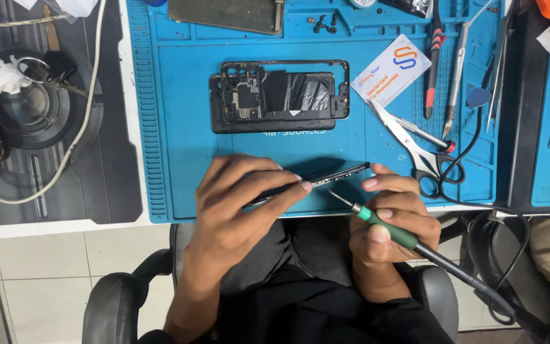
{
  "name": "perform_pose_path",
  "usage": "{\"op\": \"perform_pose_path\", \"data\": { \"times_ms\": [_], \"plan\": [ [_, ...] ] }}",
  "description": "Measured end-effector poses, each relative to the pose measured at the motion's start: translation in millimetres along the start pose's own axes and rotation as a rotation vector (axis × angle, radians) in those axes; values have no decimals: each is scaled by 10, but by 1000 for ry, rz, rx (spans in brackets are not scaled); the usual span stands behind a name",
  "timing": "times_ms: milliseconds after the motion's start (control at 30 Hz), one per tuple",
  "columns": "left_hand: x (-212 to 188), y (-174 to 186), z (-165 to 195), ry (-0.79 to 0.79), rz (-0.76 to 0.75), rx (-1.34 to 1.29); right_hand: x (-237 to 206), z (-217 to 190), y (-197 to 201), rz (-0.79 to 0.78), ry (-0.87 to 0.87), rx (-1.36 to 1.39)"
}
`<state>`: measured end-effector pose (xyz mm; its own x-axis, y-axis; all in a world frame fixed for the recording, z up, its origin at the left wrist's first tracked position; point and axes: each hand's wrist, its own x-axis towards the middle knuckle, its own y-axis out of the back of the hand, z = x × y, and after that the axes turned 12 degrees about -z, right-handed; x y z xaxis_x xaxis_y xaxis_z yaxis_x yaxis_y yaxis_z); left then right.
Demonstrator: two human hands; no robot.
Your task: The person tests a disassembled smartphone with multimeter probes on a repair mat, then carries the phone to a glass display counter, removes its back cover and battery, and returns to the bench. They then use a soldering iron along the phone's edge, applying liquid from a bottle to the seam while working.
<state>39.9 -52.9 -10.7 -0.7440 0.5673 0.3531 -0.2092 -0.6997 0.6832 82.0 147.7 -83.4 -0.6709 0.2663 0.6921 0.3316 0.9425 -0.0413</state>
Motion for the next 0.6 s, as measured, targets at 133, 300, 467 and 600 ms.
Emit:
{"op": "perform_pose_path", "data": {
  "times_ms": [133,300,467,600],
  "plan": [
    [-22,-17,5,-11,-34,101,-20,7,18,-10,-19,19],
    [-63,-53,-6,-35,-49,114,-31,15,65,-84,-33,24],
    [-70,-55,4,-47,-59,152,-32,41,69,-56,-17,53],
    [-69,-64,17,-42,-60,177,-52,32,76,-54,-37,63]
  ]
}}
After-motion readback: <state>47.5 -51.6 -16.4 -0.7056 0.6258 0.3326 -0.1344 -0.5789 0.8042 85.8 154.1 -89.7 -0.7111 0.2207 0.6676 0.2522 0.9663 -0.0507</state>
